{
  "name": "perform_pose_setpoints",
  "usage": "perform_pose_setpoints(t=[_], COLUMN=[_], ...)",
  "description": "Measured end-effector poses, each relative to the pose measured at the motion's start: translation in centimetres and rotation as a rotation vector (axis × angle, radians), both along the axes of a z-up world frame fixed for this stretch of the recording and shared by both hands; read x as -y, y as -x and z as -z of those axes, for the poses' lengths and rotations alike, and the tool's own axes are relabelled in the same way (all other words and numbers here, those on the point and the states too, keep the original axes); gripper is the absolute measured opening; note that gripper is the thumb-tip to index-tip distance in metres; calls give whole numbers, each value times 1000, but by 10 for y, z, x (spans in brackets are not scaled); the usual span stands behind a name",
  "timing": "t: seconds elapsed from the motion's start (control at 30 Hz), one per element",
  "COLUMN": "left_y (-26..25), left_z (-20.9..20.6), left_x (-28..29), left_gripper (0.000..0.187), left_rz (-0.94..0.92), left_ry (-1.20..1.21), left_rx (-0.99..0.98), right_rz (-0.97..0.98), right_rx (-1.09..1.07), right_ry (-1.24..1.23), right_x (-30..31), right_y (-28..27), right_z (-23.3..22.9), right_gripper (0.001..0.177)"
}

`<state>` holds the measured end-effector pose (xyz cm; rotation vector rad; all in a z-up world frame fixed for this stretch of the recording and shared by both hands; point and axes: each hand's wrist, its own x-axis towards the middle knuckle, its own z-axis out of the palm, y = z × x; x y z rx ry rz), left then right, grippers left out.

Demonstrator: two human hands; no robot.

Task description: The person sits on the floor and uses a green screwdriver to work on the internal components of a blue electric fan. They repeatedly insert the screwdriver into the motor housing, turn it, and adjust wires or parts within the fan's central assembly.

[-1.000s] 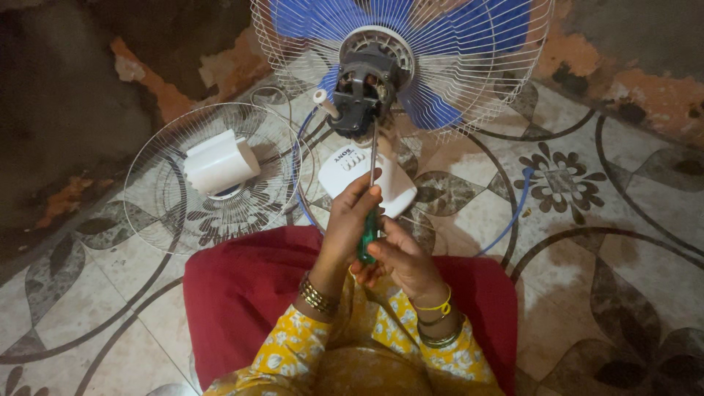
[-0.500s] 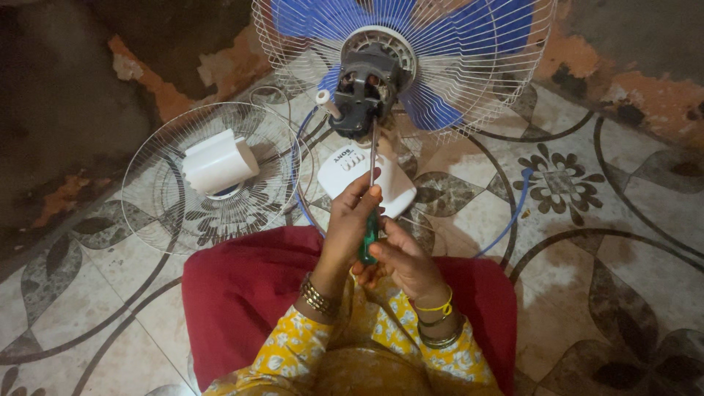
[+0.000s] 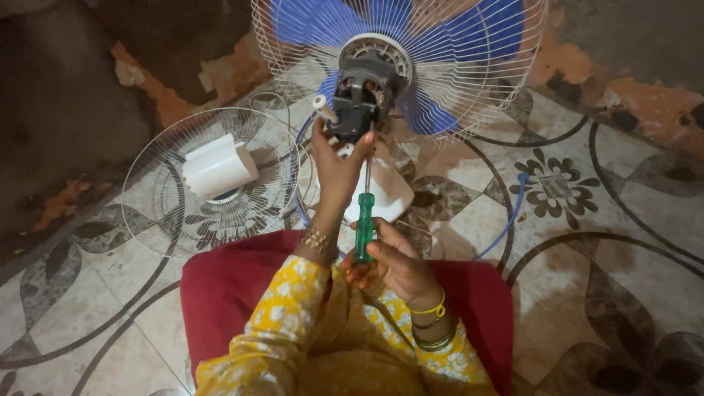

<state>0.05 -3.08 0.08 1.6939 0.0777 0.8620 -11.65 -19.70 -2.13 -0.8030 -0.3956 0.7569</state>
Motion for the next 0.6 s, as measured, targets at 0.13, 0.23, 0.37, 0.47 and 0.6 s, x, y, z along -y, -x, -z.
perform_pose_setpoints(t=[0.13,0.23,0.37,0.47,0.6], left_y=[-12,-7,-9,-13,-13], left_z=[-9,-16,-24,-26,-26], left_x=[-7,-18,-26,-24,-17], left_gripper=[77,73,77,80,80], left_rz=[-179,-60,-121,-133,-76], left_ry=[-332,-338,-455,-414,-342], left_rx=[118,114,147,90,54], right_rz=[12,17,20,16,26], right_rx=[20,24,6,11,27], right_ry=[-13,-30,-18,-43,-40], right_x=[4,9,9,8,10], right_y=[-1,-1,-3,-3,-3], right_z=[2,6,8,8,6], right_gripper=[48,48,47,47,48])
